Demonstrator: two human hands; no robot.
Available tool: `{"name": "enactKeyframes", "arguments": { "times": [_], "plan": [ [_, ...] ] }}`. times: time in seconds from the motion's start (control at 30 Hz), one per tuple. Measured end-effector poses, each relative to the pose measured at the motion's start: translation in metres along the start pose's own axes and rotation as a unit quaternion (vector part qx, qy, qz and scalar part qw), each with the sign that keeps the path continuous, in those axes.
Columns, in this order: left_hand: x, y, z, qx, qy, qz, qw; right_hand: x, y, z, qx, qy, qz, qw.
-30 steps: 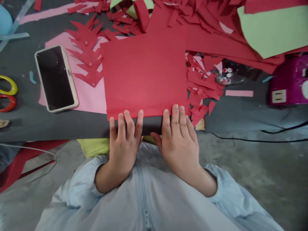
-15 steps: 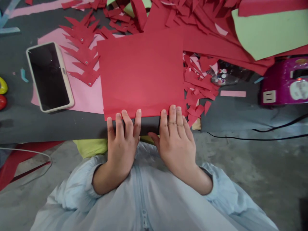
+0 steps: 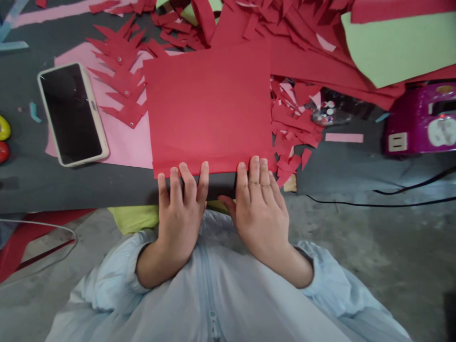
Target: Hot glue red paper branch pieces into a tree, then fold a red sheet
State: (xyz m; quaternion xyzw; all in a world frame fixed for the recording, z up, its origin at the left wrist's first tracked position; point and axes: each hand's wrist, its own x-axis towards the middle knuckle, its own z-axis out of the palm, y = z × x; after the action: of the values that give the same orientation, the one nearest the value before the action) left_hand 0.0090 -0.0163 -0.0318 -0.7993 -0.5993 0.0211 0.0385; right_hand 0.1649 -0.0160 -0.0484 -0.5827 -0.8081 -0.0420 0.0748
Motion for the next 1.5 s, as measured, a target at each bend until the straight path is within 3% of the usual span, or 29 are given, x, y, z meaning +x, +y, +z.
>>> {"name": "enactKeyframes", "arguments": {
  "times": [0.23,1.03,1.3,1.5],
  "plan": [
    [0.001,-0.001,-0.005,0.056,0.002,0.018,0.998,-0.001,0.001,0.002,-0.008,0.002,-0.003,1.000],
    [0.005,-0.005,-0.003,0.086,0.038,0.042,0.995,0.003,-0.004,0.005,-0.021,0.012,0.015,1.000],
    [0.015,-0.022,-0.014,0.027,0.042,0.076,0.996,0.002,-0.005,0.007,-0.017,0.018,0.019,0.999],
    [0.021,-0.026,-0.017,0.046,0.023,0.088,0.995,0.003,-0.004,0.008,-0.033,0.027,0.016,0.999]
  ]
}}
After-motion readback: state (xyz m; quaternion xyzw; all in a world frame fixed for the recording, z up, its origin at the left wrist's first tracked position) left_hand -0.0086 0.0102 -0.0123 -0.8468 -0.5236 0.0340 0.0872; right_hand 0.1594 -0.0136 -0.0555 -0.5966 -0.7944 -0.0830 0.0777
